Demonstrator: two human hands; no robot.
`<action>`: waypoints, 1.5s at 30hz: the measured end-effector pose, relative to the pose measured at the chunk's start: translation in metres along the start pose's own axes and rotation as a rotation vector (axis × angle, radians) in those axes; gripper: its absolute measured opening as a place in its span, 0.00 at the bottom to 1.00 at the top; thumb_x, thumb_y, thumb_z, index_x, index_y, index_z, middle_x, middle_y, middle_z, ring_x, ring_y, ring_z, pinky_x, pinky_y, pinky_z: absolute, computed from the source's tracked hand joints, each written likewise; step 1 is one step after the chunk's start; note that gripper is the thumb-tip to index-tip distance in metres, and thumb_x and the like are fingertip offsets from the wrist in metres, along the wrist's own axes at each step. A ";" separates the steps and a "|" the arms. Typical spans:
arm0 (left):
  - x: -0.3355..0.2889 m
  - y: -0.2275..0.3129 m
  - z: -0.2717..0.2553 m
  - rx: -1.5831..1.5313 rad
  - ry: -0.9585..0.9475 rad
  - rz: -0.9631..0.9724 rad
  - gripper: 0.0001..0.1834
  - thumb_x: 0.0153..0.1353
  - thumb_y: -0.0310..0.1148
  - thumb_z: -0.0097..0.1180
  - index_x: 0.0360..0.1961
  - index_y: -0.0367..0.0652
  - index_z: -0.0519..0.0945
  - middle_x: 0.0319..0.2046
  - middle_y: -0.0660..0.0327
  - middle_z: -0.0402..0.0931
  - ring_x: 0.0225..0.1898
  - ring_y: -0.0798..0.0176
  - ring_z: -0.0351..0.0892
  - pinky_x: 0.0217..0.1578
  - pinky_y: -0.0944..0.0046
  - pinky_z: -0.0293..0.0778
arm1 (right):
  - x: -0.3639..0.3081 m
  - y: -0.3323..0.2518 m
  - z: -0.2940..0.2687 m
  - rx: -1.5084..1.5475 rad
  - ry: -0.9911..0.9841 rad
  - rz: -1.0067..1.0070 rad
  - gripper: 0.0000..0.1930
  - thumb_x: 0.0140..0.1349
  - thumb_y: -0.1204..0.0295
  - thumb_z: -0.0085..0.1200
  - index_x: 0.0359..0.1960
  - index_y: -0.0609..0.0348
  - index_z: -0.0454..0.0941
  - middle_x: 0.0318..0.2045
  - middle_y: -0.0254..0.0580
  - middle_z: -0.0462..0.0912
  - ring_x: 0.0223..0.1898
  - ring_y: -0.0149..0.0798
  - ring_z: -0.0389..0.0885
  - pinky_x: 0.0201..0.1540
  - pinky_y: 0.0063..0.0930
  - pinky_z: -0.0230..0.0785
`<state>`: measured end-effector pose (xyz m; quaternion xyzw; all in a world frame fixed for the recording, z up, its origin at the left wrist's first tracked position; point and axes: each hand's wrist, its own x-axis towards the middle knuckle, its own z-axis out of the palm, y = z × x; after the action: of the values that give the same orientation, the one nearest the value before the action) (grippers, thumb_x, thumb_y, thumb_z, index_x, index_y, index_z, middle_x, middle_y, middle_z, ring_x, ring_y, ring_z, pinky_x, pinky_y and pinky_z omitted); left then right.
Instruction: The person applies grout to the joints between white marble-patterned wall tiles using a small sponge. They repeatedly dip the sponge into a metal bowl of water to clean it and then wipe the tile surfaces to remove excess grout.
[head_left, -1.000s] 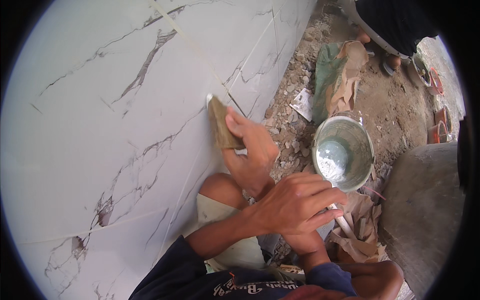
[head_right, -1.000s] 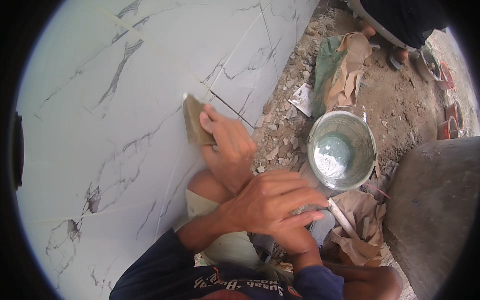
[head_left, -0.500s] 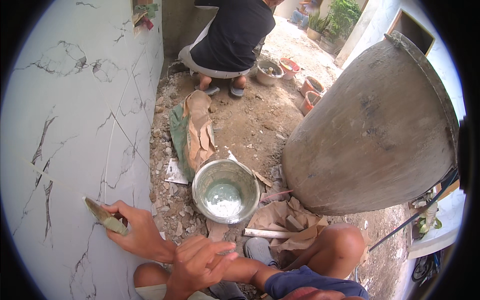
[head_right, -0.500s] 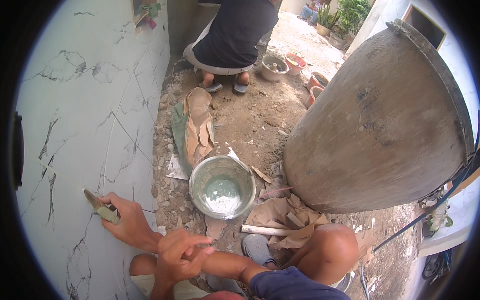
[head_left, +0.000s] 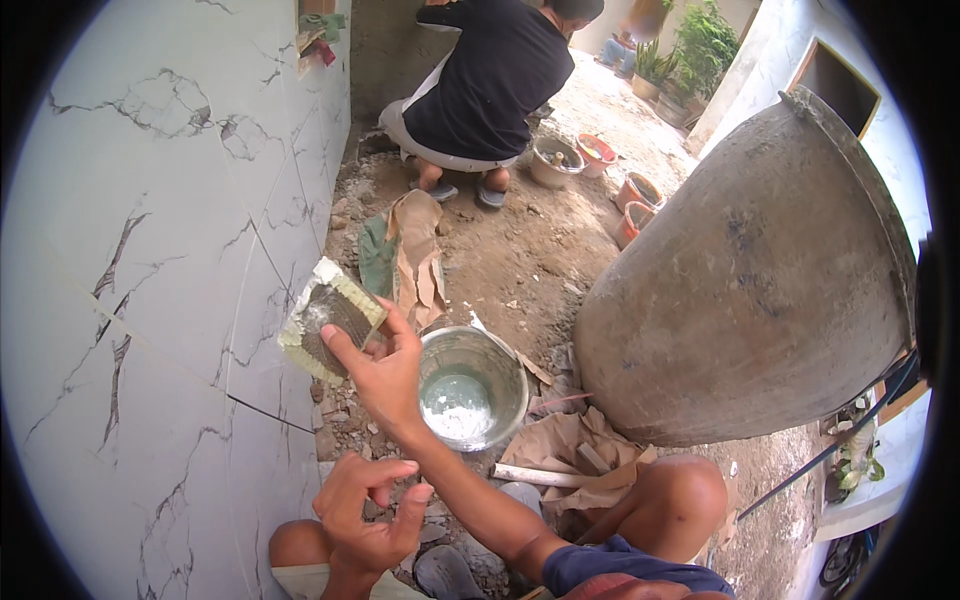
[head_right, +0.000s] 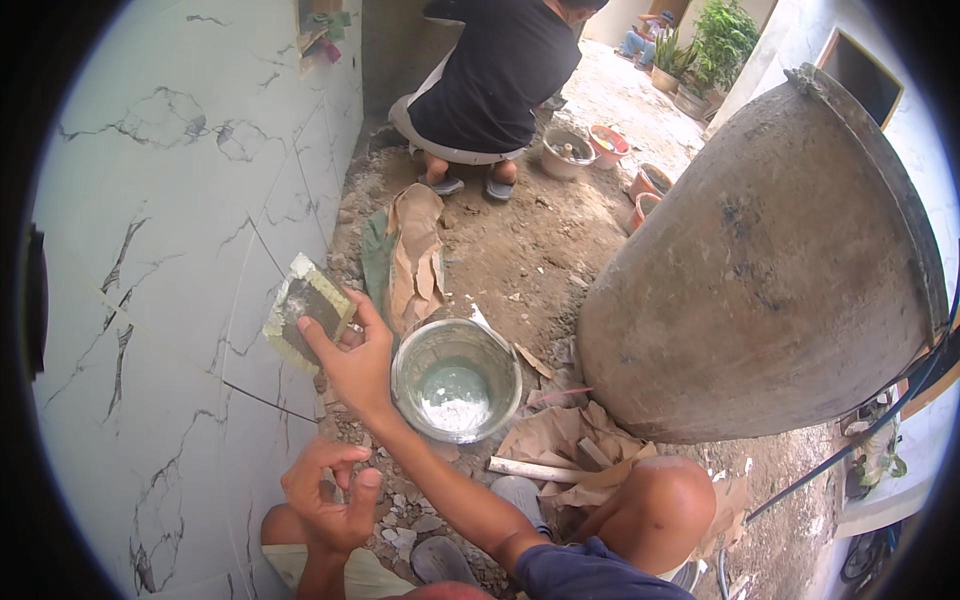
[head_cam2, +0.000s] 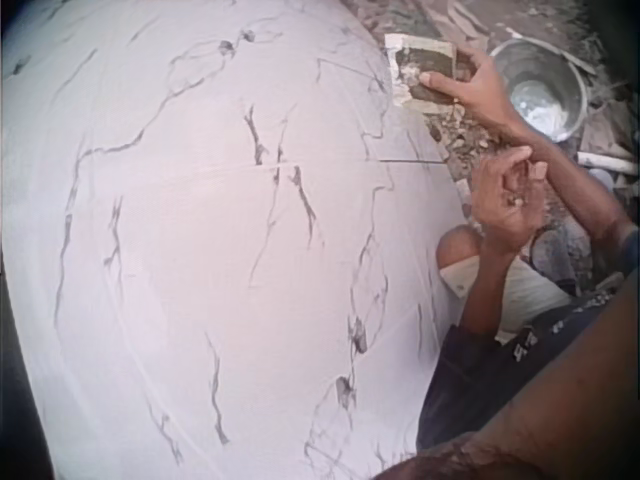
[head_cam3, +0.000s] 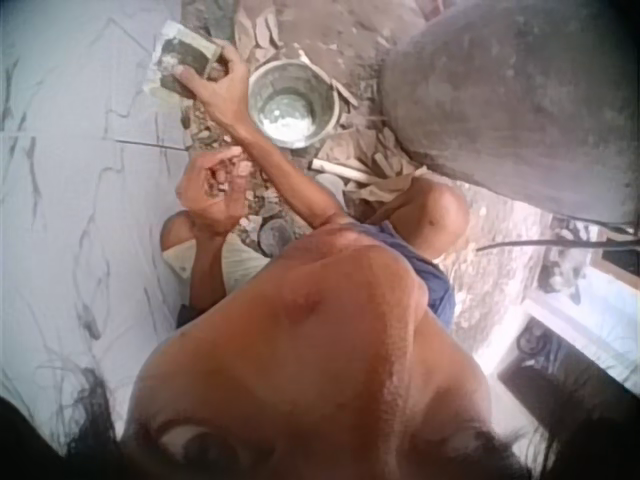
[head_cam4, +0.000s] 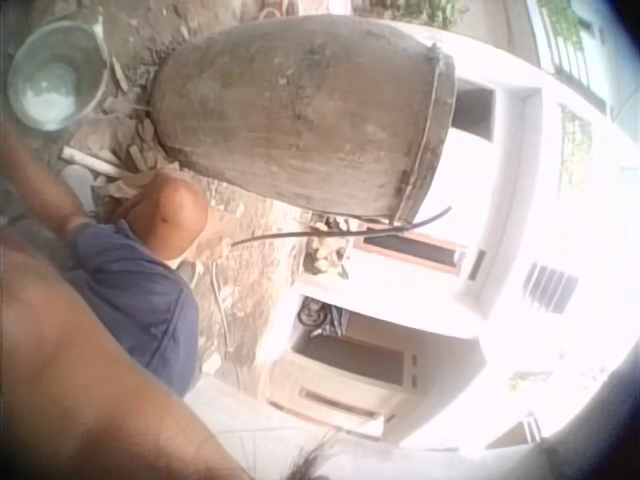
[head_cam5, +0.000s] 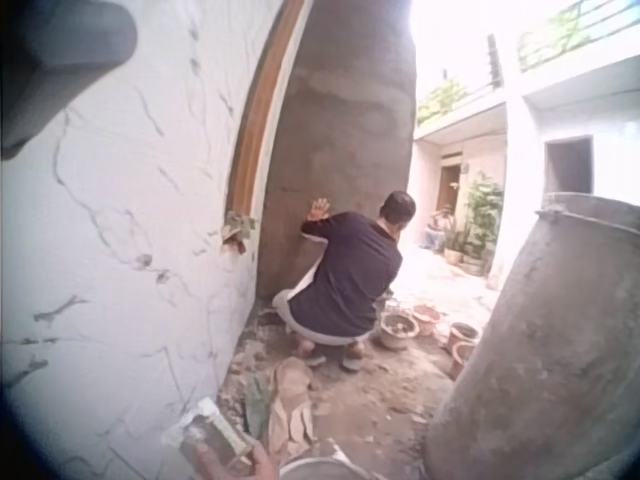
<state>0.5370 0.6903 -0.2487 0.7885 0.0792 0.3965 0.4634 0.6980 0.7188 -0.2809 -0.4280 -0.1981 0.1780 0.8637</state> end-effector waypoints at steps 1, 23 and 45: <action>0.000 -0.001 -0.001 0.011 0.038 -0.031 0.12 0.66 0.34 0.70 0.46 0.39 0.85 0.29 0.65 0.74 0.27 0.69 0.67 0.31 0.66 0.64 | 0.002 -0.006 -0.001 -0.022 0.010 -0.026 0.26 0.68 0.77 0.70 0.64 0.68 0.74 0.55 0.49 0.86 0.53 0.35 0.89 0.52 0.27 0.87; 0.013 -0.015 -0.003 -0.697 0.337 -0.683 0.22 0.82 0.39 0.54 0.68 0.37 0.71 0.48 0.58 0.80 0.42 0.66 0.79 0.39 0.62 0.75 | -0.015 -0.049 0.014 0.027 -0.235 0.125 0.34 0.66 0.86 0.68 0.62 0.55 0.54 0.56 0.58 0.80 0.55 0.43 0.88 0.48 0.31 0.93; 0.013 -0.024 -0.011 -0.624 0.493 -0.735 0.18 0.81 0.47 0.56 0.53 0.41 0.76 0.33 0.63 0.77 0.31 0.67 0.76 0.33 0.64 0.72 | 0.018 -0.058 -0.050 -0.816 -0.533 -0.756 0.29 0.52 0.85 0.61 0.59 0.52 0.84 0.64 0.52 0.80 0.61 0.51 0.82 0.57 0.42 0.79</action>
<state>0.5437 0.7176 -0.2583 0.4174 0.3345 0.3864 0.7514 0.7456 0.6607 -0.2579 -0.5650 -0.5972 -0.1298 0.5544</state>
